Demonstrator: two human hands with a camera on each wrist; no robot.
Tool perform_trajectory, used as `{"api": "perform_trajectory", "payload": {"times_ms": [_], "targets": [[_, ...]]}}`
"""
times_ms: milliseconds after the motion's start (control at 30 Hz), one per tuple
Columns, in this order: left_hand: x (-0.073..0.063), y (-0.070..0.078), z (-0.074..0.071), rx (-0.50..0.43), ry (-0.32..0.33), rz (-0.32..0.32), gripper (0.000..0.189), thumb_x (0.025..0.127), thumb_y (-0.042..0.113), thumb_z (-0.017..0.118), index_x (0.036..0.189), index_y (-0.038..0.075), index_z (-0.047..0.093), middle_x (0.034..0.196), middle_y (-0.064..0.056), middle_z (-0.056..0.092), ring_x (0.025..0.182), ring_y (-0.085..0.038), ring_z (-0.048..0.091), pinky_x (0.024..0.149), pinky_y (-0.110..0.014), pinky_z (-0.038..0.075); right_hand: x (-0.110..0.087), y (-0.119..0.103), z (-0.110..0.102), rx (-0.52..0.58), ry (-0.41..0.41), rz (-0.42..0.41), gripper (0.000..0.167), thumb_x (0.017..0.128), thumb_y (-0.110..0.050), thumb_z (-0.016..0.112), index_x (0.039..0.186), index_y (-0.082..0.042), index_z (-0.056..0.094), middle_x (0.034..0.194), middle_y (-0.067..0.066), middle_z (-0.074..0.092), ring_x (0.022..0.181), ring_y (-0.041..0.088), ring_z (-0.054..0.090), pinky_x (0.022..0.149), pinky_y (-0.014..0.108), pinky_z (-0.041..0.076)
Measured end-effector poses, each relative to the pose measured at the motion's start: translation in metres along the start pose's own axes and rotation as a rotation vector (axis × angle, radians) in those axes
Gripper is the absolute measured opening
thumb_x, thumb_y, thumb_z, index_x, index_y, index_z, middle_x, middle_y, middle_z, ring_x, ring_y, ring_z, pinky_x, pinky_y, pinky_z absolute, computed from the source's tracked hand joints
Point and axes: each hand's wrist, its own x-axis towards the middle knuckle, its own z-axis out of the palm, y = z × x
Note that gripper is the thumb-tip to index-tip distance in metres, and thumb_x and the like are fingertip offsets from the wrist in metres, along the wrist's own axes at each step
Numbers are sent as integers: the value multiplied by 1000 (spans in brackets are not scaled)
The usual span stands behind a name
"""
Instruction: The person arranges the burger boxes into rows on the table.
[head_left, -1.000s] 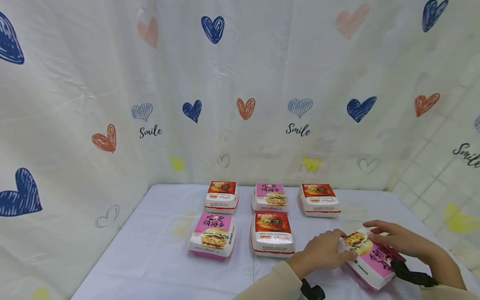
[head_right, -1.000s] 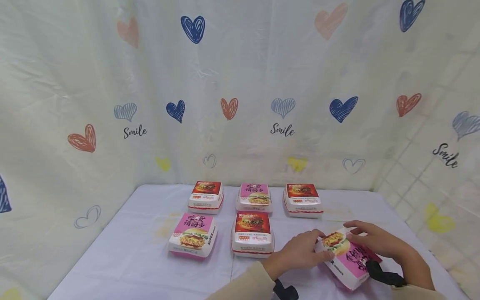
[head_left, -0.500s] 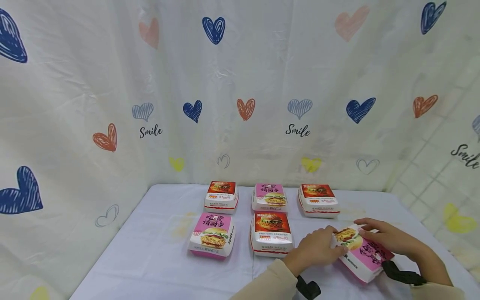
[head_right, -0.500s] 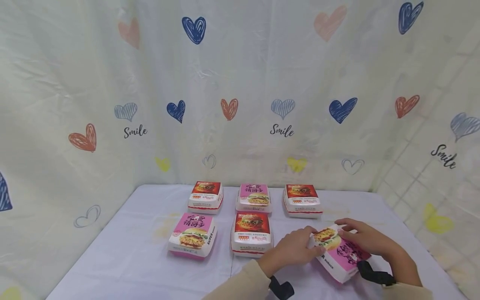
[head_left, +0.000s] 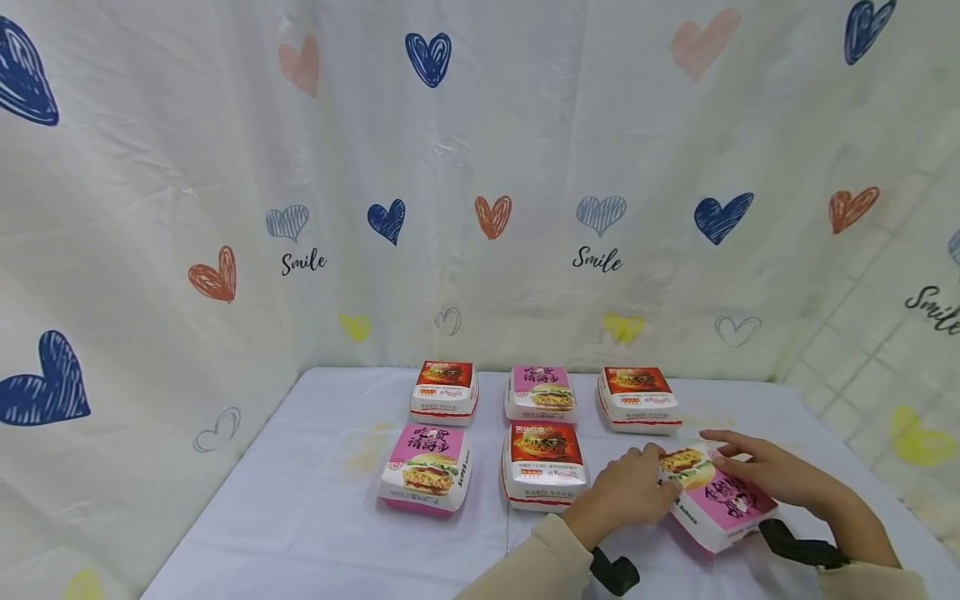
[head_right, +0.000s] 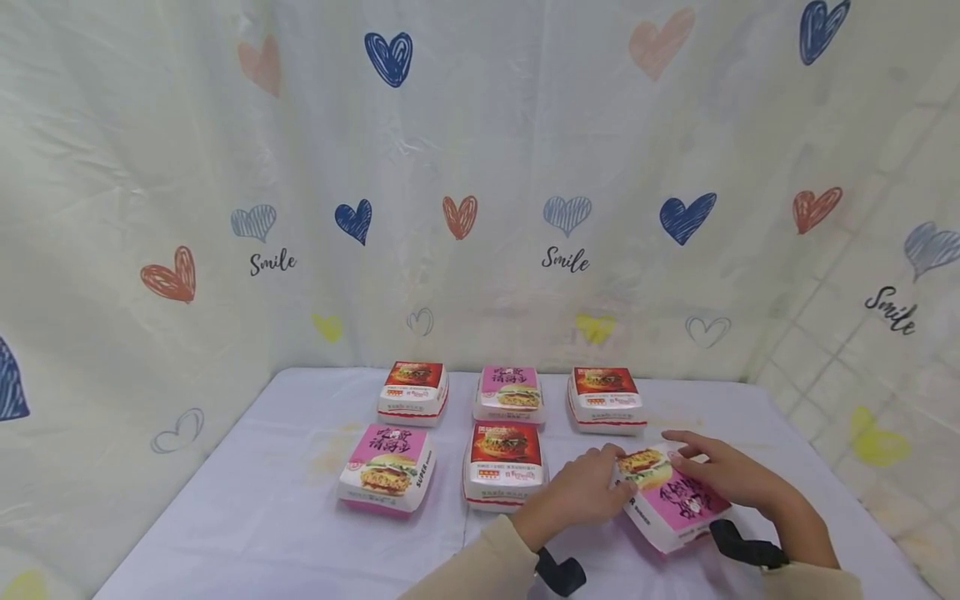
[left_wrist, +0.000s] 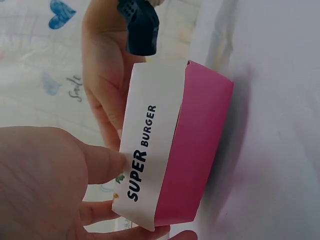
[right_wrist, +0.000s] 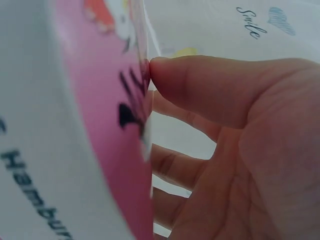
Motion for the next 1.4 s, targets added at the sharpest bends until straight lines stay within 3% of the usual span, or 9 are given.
{"api": "perform_trajectory", "payload": {"times_ms": [233, 400, 633, 1100, 1233, 1400], "targets": [[-3, -1, -3, 62, 64, 30, 49, 100, 48, 57, 144, 28, 49, 122, 5, 61, 96, -10, 61, 83, -31, 53, 2, 0, 2, 23, 0, -1, 59, 106, -34, 53, 153, 0, 40, 136, 35, 54, 116, 40, 58, 86, 54, 52], [-5, 0, -5, 127, 125, 48, 47, 98, 47, 61, 139, 25, 51, 117, 4, 58, 93, -8, 57, 79, -30, 53, 3, 0, 3, 34, 0, 1, 59, 106, -34, 53, 153, -1, 40, 135, 35, 54, 114, 37, 59, 85, 51, 53], [-4, 0, -1, 165, 175, 16, 46, 96, 48, 65, 132, 22, 53, 121, 4, 57, 98, -9, 60, 79, -31, 54, 4, -2, 5, 34, 5, 5, 60, 105, -35, 54, 152, -1, 41, 134, 34, 55, 110, 32, 60, 83, 46, 53], [-6, 5, -2, 200, 153, -24, 31, 98, 47, 63, 121, 28, 56, 98, 10, 65, 76, -9, 58, 69, -32, 50, 7, -8, 10, 6, 34, -16, 60, 105, -34, 55, 152, 0, 41, 133, 34, 56, 109, 34, 60, 84, 48, 52], [-5, 4, 0, 235, 162, -28, 51, 94, 67, 57, 128, 29, 55, 107, 10, 66, 83, -11, 64, 72, -33, 52, 9, -8, 11, -4, 38, -15, 59, 105, -35, 54, 151, 1, 42, 133, 35, 56, 109, 35, 60, 84, 51, 53], [-4, 4, 2, 278, 158, -52, 79, 78, 87, 58, 135, 31, 52, 115, 11, 62, 88, -11, 64, 75, -32, 54, 11, -9, 11, -23, 47, -7, 59, 106, -37, 51, 150, 2, 41, 132, 36, 56, 109, 36, 61, 85, 56, 52]]}}
